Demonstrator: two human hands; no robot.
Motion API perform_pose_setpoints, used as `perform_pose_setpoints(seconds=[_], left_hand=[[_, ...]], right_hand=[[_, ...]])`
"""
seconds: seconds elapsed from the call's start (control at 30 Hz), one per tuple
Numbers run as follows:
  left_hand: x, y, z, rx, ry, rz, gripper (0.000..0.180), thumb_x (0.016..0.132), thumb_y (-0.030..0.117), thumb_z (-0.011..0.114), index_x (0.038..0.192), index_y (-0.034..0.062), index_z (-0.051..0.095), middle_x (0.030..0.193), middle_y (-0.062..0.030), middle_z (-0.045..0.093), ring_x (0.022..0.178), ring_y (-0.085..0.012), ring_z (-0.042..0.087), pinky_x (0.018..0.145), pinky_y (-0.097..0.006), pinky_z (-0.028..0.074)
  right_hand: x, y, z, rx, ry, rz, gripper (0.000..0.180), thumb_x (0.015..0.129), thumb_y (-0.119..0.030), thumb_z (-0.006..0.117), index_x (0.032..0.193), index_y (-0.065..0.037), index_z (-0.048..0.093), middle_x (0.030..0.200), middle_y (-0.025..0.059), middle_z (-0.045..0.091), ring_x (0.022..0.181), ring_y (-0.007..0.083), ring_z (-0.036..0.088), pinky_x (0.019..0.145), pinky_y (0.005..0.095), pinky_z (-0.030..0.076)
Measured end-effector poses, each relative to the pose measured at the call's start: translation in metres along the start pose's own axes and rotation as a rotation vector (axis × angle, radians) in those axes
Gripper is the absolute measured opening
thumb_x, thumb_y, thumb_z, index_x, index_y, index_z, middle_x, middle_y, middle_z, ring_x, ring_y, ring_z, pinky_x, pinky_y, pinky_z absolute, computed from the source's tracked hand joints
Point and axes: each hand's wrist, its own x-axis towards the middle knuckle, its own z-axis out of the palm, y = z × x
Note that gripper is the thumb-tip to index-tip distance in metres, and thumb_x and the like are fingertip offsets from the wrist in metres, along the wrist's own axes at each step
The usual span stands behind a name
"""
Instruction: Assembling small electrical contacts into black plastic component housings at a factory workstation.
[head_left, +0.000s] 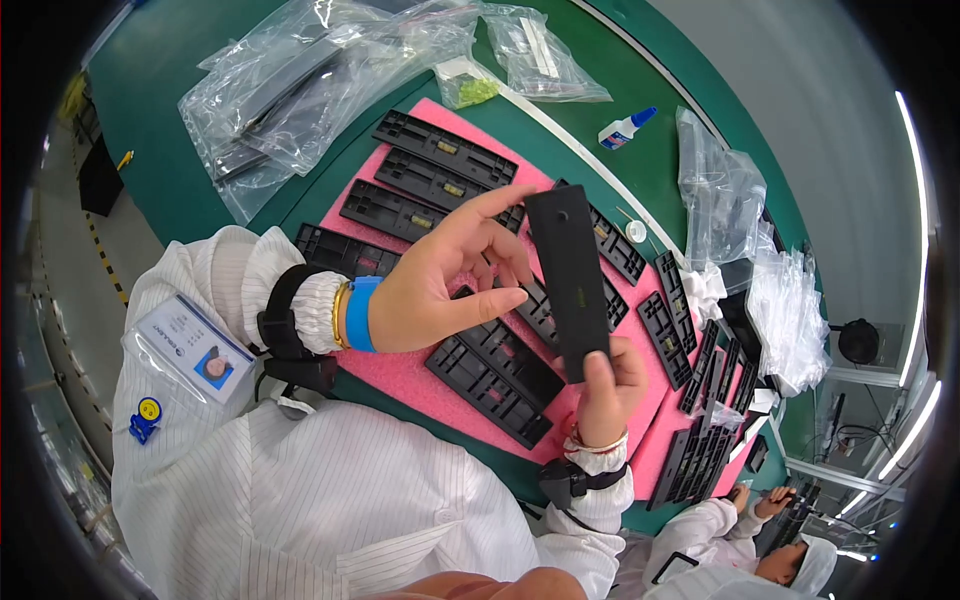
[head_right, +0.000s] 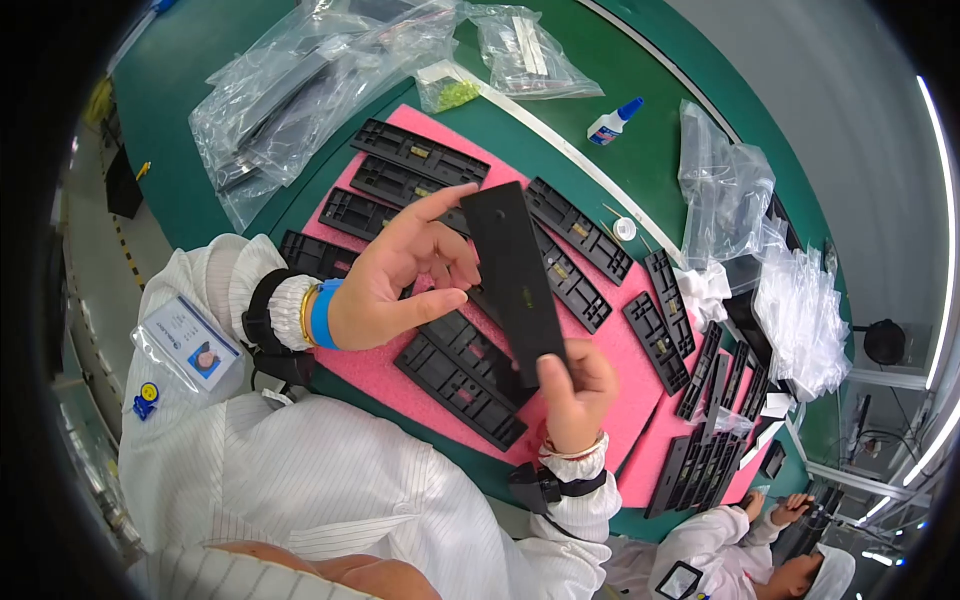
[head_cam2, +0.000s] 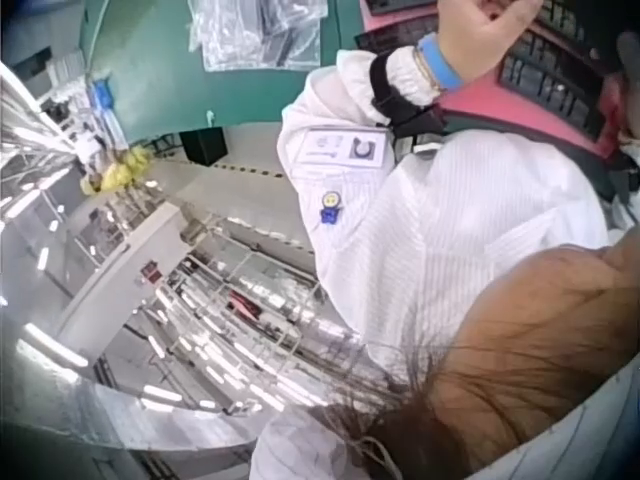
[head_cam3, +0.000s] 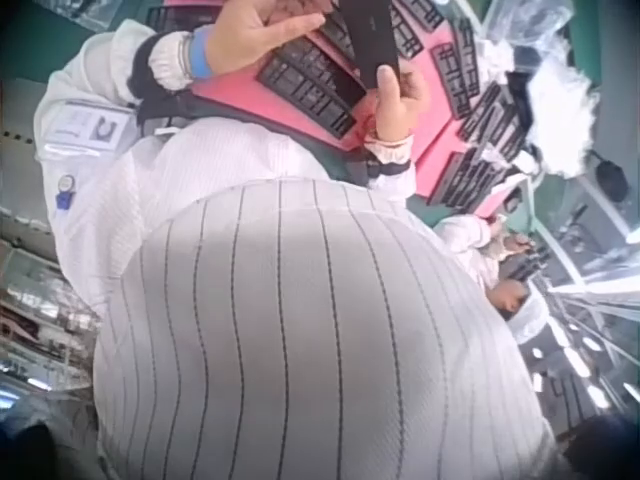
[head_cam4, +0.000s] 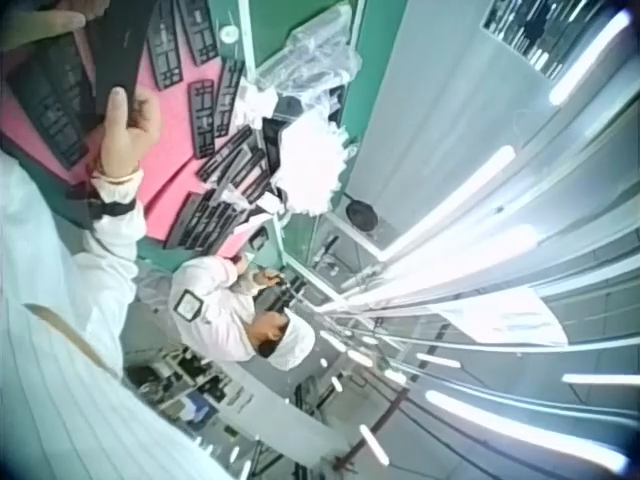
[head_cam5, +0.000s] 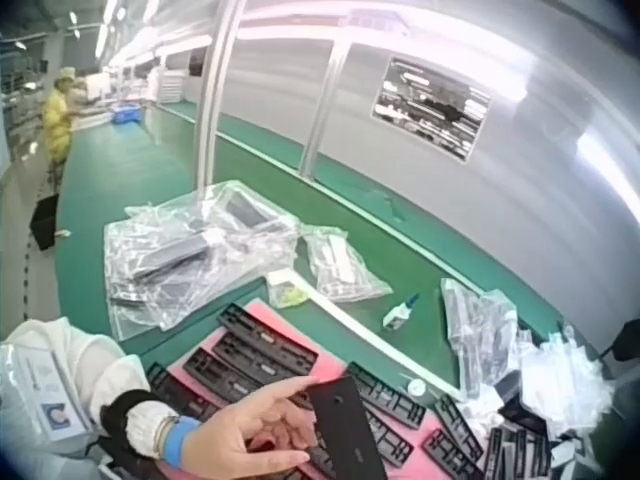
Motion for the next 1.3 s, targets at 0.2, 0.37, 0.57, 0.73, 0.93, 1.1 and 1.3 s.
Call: perform_pose_setpoints(seconds=[0.2, 0.37, 0.57, 0.73, 0.93, 1.1, 1.3], left_hand=[[0.001, 0.008, 0.001, -0.039, -0.081, -0.139, 0.085, 0.093, 0.001, 0.067, 0.16, 0.0054, 0.016, 0.099, -0.0053, 0.064, 0.091, -0.0101, 0.061, 0.083, -0.025, 0.049], [0.002, 0.019, 0.005, -0.039, -0.128, -0.384, 0.063, 0.095, 0.0, 0.065, 0.152, 0.0032, 0.038, 0.076, 0.0006, 0.062, 0.07, -0.0063, 0.061, 0.07, -0.021, 0.047], [0.005, 0.014, 0.007, 0.14, -0.274, -0.408, 0.047, 0.096, 0.001, 0.065, 0.142, 0.0014, 0.054, 0.076, 0.0001, 0.063, 0.069, -0.0044, 0.061, 0.067, -0.021, 0.045], [0.003, 0.012, 0.005, 0.205, -0.296, -0.406, 0.048, 0.096, 0.001, 0.065, 0.142, 0.0012, 0.054, 0.077, -0.0002, 0.064, 0.068, -0.0042, 0.062, 0.066, -0.02, 0.046], [0.004, 0.015, 0.009, 0.198, -0.268, -0.43, 0.047, 0.097, 0.003, 0.064, 0.143, 0.0046, 0.054, 0.07, 0.0021, 0.06, 0.067, -0.0033, 0.056, 0.068, -0.021, 0.044], [0.002, 0.013, 0.004, 0.185, -0.288, -0.357, 0.051, 0.096, 0.003, 0.065, 0.145, 0.0041, 0.051, 0.072, 0.0018, 0.061, 0.068, -0.0038, 0.057, 0.067, -0.021, 0.044], [0.001, 0.015, 0.007, 0.046, -0.26, -0.374, 0.06, 0.096, 0.004, 0.067, 0.15, 0.0029, 0.042, 0.074, 0.0, 0.063, 0.07, -0.0058, 0.06, 0.068, -0.022, 0.048]], right_hand=[[0.007, 0.0, -0.006, 0.142, 0.343, -0.164, 0.026, 0.105, -0.026, 0.058, 0.104, 0.0, 0.062, 0.084, 0.0086, 0.07, 0.063, 0.0125, 0.062, 0.052, 0.0204, 0.041], [0.014, -0.005, -0.001, 0.11, 0.553, -0.156, 0.043, 0.108, -0.034, 0.048, 0.107, 0.005, 0.066, 0.072, 0.0028, 0.062, 0.053, 0.0059, 0.039, 0.05, 0.0223, 0.03], [0.014, -0.002, -0.012, 0.218, 0.513, -0.134, 0.044, 0.107, -0.033, 0.051, 0.111, 0.007, 0.068, 0.076, 0.0022, 0.064, 0.053, 0.0032, 0.041, 0.049, 0.0196, 0.029], [0.013, -0.003, -0.014, 0.19, 0.456, -0.129, 0.042, 0.105, -0.033, 0.055, 0.11, 0.005, 0.071, 0.081, 0.0016, 0.068, 0.055, 0.0018, 0.043, 0.048, 0.0188, 0.028], [0.014, -0.004, -0.015, 0.204, 0.445, -0.138, 0.042, 0.106, -0.033, 0.054, 0.11, 0.005, 0.071, 0.084, 0.002, 0.068, 0.056, 0.0018, 0.043, 0.048, 0.019, 0.029], [0.017, -0.008, -0.007, 0.246, 0.507, -0.109, 0.042, 0.107, -0.033, 0.051, 0.111, 0.005, 0.069, 0.078, 0.0014, 0.066, 0.054, 0.0023, 0.041, 0.048, 0.0198, 0.028], [0.018, -0.01, -0.012, 0.362, 0.53, -0.037, 0.045, 0.108, -0.035, 0.047, 0.114, 0.005, 0.065, 0.067, -0.0013, 0.058, 0.05, 0.0041, 0.038, 0.048, 0.0215, 0.028]])
